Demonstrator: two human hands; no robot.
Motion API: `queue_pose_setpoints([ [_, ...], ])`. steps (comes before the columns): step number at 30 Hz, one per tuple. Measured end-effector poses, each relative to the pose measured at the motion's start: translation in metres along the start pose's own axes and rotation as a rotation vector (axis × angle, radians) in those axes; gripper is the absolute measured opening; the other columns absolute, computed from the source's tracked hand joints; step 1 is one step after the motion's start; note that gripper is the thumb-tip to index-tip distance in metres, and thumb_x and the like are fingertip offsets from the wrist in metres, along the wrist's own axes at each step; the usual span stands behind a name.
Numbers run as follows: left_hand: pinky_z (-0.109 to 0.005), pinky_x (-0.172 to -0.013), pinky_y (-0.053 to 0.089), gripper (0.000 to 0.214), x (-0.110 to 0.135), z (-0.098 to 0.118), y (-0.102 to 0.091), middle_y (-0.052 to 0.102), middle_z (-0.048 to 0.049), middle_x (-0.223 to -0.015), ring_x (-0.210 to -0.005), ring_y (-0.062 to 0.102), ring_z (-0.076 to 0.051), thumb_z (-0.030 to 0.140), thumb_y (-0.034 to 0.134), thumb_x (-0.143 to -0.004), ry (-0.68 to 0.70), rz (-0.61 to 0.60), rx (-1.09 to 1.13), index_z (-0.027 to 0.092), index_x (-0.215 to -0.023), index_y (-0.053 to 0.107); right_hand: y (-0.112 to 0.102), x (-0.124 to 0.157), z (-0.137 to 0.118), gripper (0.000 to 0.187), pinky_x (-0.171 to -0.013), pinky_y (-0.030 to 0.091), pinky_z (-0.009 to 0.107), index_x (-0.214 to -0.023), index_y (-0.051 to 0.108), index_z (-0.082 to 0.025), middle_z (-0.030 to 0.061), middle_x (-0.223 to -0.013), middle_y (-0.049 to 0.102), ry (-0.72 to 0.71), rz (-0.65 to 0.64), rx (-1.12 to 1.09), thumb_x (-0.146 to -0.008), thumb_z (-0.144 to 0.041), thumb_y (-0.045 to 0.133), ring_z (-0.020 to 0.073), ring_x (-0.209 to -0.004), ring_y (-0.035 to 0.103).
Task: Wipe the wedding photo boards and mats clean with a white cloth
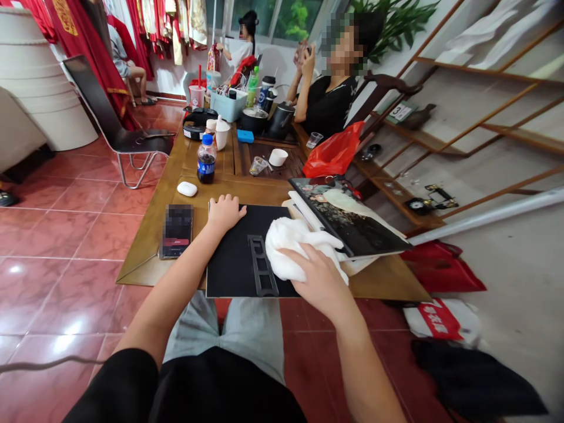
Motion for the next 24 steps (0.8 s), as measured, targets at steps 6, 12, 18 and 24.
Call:
queue_pose_setpoints([
  [6, -0.048, -0.102, 0.043, 0.045, -0.001, 0.0, 0.002, 0.067, -0.0177, -0.129, -0.122, 0.058, -0.033, 0.047, 0.04, -0.106, -0.007, 0.008, -0.003, 0.014, -0.124, 0.065, -0.012, 0.056, -0.005, 0.06, -0.087, 0.054, 0.04, -0.13, 0.07, -0.031, 0.0076, -0.129, 0.066, -0.042, 0.04, -0.043, -0.078, -0.008, 0.053, 0.0285, -0.107, 0.066],
  [12, -0.048, -0.101, 0.043, 0.045, -0.002, -0.001, 0.005, 0.067, -0.0183, -0.128, -0.123, 0.059, -0.034, 0.047, 0.041, -0.106, -0.003, 0.011, 0.008, 0.013, -0.124, 0.065, -0.031, 0.066, -0.004, 0.051, -0.082, 0.052, 0.043, -0.127, 0.07, -0.027, 0.0098, -0.129, 0.066, -0.013, 0.216, 0.094, -0.08, -0.015, 0.055, 0.0315, -0.105, 0.067],
  [18, -0.049, -0.102, 0.043, 0.046, -0.003, -0.001, 0.005, 0.067, -0.0185, -0.128, -0.123, 0.059, -0.034, 0.046, 0.04, -0.106, -0.005, 0.015, 0.014, 0.012, -0.125, 0.065, 0.008, 0.038, -0.01, 0.053, -0.103, 0.045, 0.055, -0.134, 0.068, -0.026, 0.0132, -0.137, 0.061, -0.13, 0.227, -0.002, -0.082, -0.021, 0.059, 0.0366, -0.125, 0.058],
  [24, -0.048, -0.103, 0.043, 0.046, -0.003, -0.002, 0.004, 0.067, -0.0182, -0.129, -0.124, 0.058, -0.033, 0.046, 0.04, -0.106, -0.006, 0.011, 0.008, 0.012, -0.126, 0.066, 0.021, 0.038, -0.016, 0.058, -0.109, 0.04, 0.058, -0.137, 0.067, -0.027, 0.0123, -0.143, 0.058, -0.194, 0.275, -0.114, -0.079, -0.021, 0.059, 0.0378, -0.13, 0.054],
])
Point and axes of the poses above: each hand's wrist, its own x-axis away from the middle knuckle, its own y-axis out of the palm, z = x × y, the point moved 1 cm from there along -x, towards the middle knuckle
